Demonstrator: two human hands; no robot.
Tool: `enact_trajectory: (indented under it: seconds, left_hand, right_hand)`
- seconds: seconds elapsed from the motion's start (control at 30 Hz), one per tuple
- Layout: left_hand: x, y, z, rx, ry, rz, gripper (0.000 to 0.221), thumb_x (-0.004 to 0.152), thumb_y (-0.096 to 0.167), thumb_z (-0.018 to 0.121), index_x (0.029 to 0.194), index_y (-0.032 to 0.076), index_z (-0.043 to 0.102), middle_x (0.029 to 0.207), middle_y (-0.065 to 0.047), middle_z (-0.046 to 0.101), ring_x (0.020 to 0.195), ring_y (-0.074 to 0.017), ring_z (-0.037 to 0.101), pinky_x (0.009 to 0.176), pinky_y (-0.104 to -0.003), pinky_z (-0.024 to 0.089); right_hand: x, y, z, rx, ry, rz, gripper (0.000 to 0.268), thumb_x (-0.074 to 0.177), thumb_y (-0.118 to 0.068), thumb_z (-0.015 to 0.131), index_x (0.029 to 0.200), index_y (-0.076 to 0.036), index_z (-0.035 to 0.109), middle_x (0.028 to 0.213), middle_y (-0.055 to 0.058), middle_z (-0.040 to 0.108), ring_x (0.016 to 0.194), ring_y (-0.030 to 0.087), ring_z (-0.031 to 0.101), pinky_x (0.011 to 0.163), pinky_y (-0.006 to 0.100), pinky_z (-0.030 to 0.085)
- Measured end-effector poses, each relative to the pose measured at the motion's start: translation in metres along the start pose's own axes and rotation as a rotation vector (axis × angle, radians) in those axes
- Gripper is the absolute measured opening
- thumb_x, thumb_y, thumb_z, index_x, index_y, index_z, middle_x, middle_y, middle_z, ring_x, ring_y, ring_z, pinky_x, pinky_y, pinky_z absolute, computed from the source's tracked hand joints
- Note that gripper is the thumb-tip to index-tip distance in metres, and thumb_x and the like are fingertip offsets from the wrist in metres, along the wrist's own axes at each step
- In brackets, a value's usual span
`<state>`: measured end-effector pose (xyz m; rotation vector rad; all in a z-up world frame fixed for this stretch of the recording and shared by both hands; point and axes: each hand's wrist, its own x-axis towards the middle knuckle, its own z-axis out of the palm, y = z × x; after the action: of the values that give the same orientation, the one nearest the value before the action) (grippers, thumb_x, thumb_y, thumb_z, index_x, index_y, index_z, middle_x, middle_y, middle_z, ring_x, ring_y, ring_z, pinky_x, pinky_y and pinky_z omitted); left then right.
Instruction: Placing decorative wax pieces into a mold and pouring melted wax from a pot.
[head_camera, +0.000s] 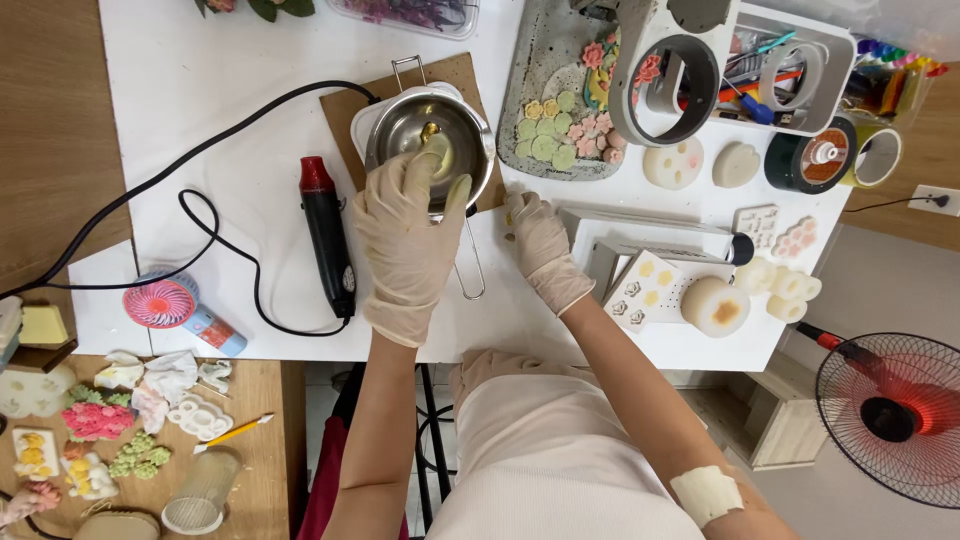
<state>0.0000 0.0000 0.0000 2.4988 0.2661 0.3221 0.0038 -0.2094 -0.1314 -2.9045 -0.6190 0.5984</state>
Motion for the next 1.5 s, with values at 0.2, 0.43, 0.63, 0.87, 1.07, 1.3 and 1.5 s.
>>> enact_trajectory:
  seconds: [0.2,0.43,0.63,0.87,1.07,1.3,1.5]
  left_hand:
    - [0.001,-0.006,-0.01,-0.113,-0.054,-0.086,0.036,0.097,0.023,0.079,0.129,0.012,0.065,0.114,-0.006,0.065,0.107,-0.0268,0.061,0.09,-0.043,0.046]
    - [0.002,-0.005,-0.011,-0.085,-0.063,-0.083,0.036,0.095,0.022,0.079,0.126,0.011,0.065,0.115,-0.006,0.066,0.107,-0.0285,0.061,0.088,-0.045,0.045]
    - [-0.004,-0.013,-0.008,-0.106,-0.059,-0.078,0.035,0.096,0.021,0.078,0.126,0.01,0.065,0.115,-0.008,0.065,0.109,-0.0298,0.061,0.091,-0.045,0.046]
    - [-0.004,-0.012,-0.012,-0.116,-0.07,-0.068,0.034,0.097,0.021,0.078,0.126,0.009,0.065,0.117,-0.009,0.065,0.11,-0.0299,0.061,0.092,-0.045,0.045]
    - [0.002,-0.006,-0.02,-0.128,-0.06,-0.032,0.037,0.097,0.019,0.077,0.13,0.009,0.064,0.117,-0.008,0.065,0.108,-0.03,0.06,0.091,-0.045,0.044]
    - [-0.002,0.0,-0.017,-0.158,-0.134,-0.095,0.033,0.097,0.019,0.076,0.125,0.008,0.063,0.115,-0.008,0.065,0.102,-0.0293,0.06,0.088,-0.044,0.046]
    - [-0.005,-0.004,-0.012,-0.157,-0.1,-0.055,0.032,0.099,0.017,0.075,0.126,0.008,0.062,0.117,-0.009,0.065,0.106,-0.0307,0.06,0.091,-0.044,0.046]
  right_hand:
    - [0.005,0.012,0.029,-0.245,0.01,-0.067,0.037,0.09,-0.017,0.071,0.123,-0.007,0.058,0.099,0.013,0.063,0.085,0.027,0.068,0.065,0.039,0.057]
    - [0.006,0.007,0.03,-0.366,0.09,-0.105,0.028,0.089,-0.02,0.07,0.114,-0.008,0.064,0.091,0.01,0.062,0.075,0.024,0.066,0.054,0.036,0.055]
    - [0.004,0.004,-0.014,-0.144,0.082,-0.027,0.028,0.079,-0.024,0.079,0.096,-0.006,0.065,0.091,0.013,0.062,0.079,0.029,0.067,0.06,0.041,0.057]
    - [0.053,0.046,-0.062,0.305,0.308,0.013,0.025,0.083,-0.009,0.08,0.105,-0.006,0.068,0.098,0.016,0.066,0.081,0.031,0.069,0.073,0.041,0.057]
    - [0.11,0.075,-0.075,0.224,0.475,-0.002,0.029,0.081,-0.014,0.084,0.106,-0.005,0.075,0.099,0.016,0.071,0.083,0.029,0.071,0.074,0.038,0.058]
    - [0.13,0.079,-0.075,0.074,0.39,-0.051,0.035,0.077,-0.024,0.089,0.105,-0.007,0.077,0.102,0.018,0.072,0.084,0.033,0.071,0.074,0.042,0.058]
    - [0.13,0.081,-0.071,0.313,0.277,-0.026,0.02,0.088,-0.005,0.069,0.106,-0.009,0.078,0.109,0.015,0.073,0.087,0.031,0.073,0.081,0.037,0.058]
